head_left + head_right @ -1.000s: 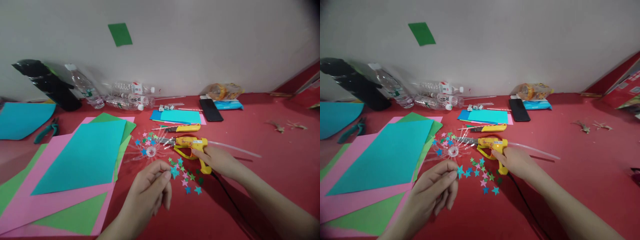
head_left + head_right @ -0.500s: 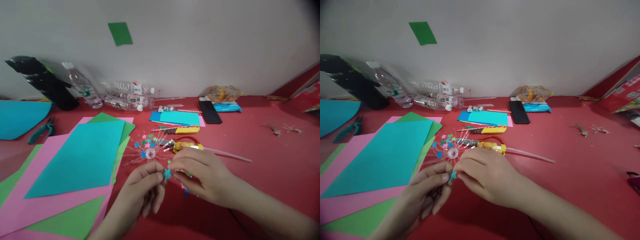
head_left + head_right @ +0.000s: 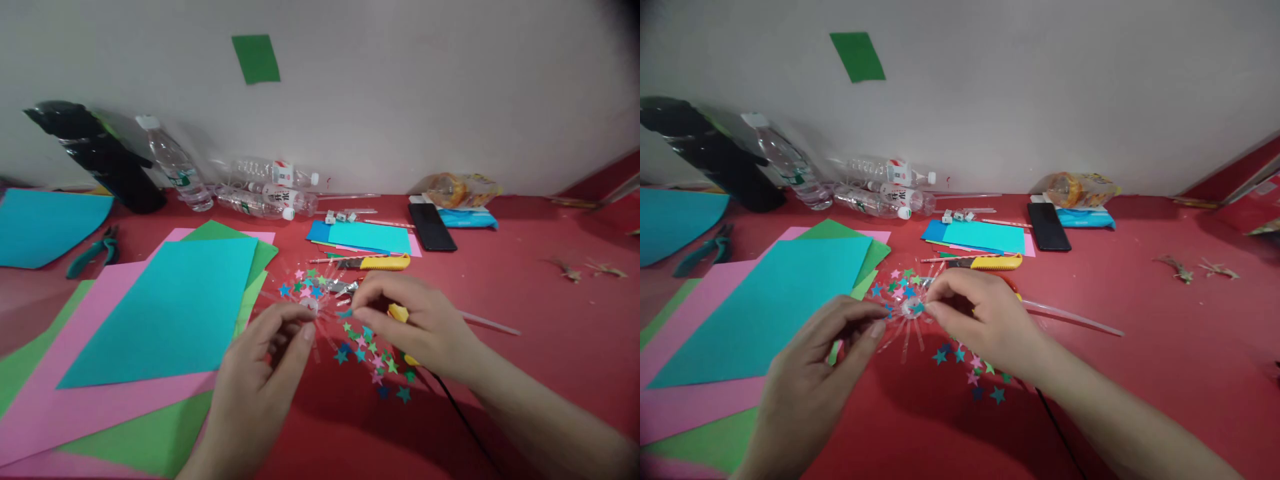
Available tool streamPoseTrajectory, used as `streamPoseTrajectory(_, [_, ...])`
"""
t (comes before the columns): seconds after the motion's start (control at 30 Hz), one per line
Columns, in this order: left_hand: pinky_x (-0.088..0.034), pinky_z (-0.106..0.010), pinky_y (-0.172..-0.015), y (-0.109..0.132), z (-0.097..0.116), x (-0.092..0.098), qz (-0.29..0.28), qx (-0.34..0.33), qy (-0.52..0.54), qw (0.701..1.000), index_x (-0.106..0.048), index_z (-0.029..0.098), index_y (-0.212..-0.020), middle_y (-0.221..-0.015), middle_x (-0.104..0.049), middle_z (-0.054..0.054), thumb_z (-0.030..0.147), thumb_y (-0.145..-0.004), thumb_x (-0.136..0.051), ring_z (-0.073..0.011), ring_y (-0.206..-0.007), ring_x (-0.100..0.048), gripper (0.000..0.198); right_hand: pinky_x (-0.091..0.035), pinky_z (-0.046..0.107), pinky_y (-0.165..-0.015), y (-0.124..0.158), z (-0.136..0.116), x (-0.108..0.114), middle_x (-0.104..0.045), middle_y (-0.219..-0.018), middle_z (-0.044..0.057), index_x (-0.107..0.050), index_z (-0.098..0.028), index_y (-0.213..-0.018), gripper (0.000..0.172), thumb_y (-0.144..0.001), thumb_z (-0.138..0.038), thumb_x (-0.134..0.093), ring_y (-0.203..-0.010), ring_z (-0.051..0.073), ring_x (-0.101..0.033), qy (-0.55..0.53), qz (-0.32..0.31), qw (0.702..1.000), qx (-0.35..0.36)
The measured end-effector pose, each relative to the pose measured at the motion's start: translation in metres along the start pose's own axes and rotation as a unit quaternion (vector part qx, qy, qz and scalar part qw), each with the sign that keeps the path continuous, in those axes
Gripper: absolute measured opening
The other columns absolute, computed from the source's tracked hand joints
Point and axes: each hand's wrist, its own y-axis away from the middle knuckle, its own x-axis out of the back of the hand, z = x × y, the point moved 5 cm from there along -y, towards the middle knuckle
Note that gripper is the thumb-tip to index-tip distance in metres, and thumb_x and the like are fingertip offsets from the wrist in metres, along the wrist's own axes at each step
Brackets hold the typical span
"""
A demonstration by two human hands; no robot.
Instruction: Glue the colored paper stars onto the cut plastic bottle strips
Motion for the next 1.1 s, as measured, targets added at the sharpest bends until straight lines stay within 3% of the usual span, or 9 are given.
streamPoseTrajectory(0.1, [-0.051,-0.038,-0.083,-0.001,0.002,0.005,0.076,-0.137,-0.184,0.970,-0.070,0.025,-0.094,-0.105,-0.059,-0.007,0.023,-0.085,-0.061,-0.0223,-0.098,-0.059,0.013,-0.035,0.020,-0.049,-0.009,0.011,-0.004,-0.055,-0.062,-0.004,-0.056,-0.020,-0.071,0.012,-0.083,-0.021,-0.055,-0.054,0.008,-0.045,-0.035,-0.007,0.996,-0.076])
streamPoseTrajectory(0.2, [-0.044,-0.050,-0.094,0.000,-0.002,-0.001,0.085,-0.163,-0.241,0.953,-0.070,0.024,-0.098,-0.124,-0.050,-0.011,0.022,-0.085,-0.063,-0.0292,-0.115,-0.050,0.015,-0.031,0.020,-0.048,-0.013,0.019,-0.012,-0.052,-0.062,-0.006,-0.056,-0.020,-0.072,0.010,-0.082,-0.021,-0.056,-0.052,0.007,-0.041,-0.074,-0.026,0.992,-0.102])
streamPoseTrajectory(0.3, [-0.041,-0.054,-0.098,0.002,0.000,-0.008,0.066,-0.177,-0.237,0.953,-0.070,0.024,-0.098,-0.135,-0.045,-0.013,0.019,-0.086,-0.061,-0.0319,-0.124,-0.045,0.016,-0.031,0.020,-0.048,-0.013,0.028,-0.016,-0.050,-0.062,-0.007,-0.056,-0.019,-0.072,0.010,-0.082,-0.021,-0.058,-0.052,0.006,-0.039,-0.096,-0.025,0.988,-0.122])
streamPoseTrajectory(0.5, [-0.039,-0.057,-0.099,0.005,0.009,-0.013,0.023,-0.221,-0.271,0.937,-0.073,0.023,-0.090,-0.138,-0.046,-0.013,0.016,-0.084,-0.060,-0.0352,-0.124,-0.045,0.016,-0.033,0.022,-0.052,-0.011,0.040,-0.024,-0.055,-0.067,-0.005,-0.059,-0.020,-0.073,0.005,-0.078,-0.019,-0.059,-0.056,0.008,-0.042,-0.160,-0.060,0.972,-0.164])
streamPoseTrajectory(0.73, [-0.042,-0.060,-0.096,0.007,0.003,-0.013,0.045,-0.228,-0.330,0.915,-0.071,0.022,-0.099,-0.135,-0.050,-0.015,0.019,-0.083,-0.062,-0.0382,-0.121,-0.047,0.019,-0.036,0.025,-0.057,-0.008,0.045,-0.032,-0.063,-0.079,-0.001,-0.060,-0.020,-0.074,0.005,-0.078,-0.020,-0.060,-0.063,0.011,-0.045,-0.171,-0.088,0.965,-0.176])
streamPoseTrajectory(0.93, [-0.044,-0.057,-0.097,0.007,-0.002,-0.014,0.046,-0.235,-0.312,0.919,-0.068,0.023,-0.105,-0.136,-0.051,-0.013,0.016,-0.082,-0.065,-0.0353,-0.122,-0.050,0.024,-0.031,0.024,-0.051,-0.006,0.047,-0.031,-0.051,-0.062,-0.005,-0.059,-0.021,-0.071,0.007,-0.078,-0.019,-0.060,-0.055,0.010,-0.041,-0.146,-0.089,0.966,-0.195])
streamPoseTrajectory(1.1, [-0.043,-0.055,-0.097,0.004,-0.009,-0.017,0.042,-0.236,-0.275,0.931,-0.066,0.022,-0.104,-0.134,-0.052,-0.013,0.014,-0.081,-0.066,-0.0338,-0.122,-0.050,0.024,-0.037,0.022,-0.054,-0.005,0.043,-0.029,-0.062,-0.078,-0.003,-0.059,-0.020,-0.073,0.009,-0.079,-0.013,-0.059,-0.060,0.008,-0.047,-0.129,-0.101,0.975,-0.153])
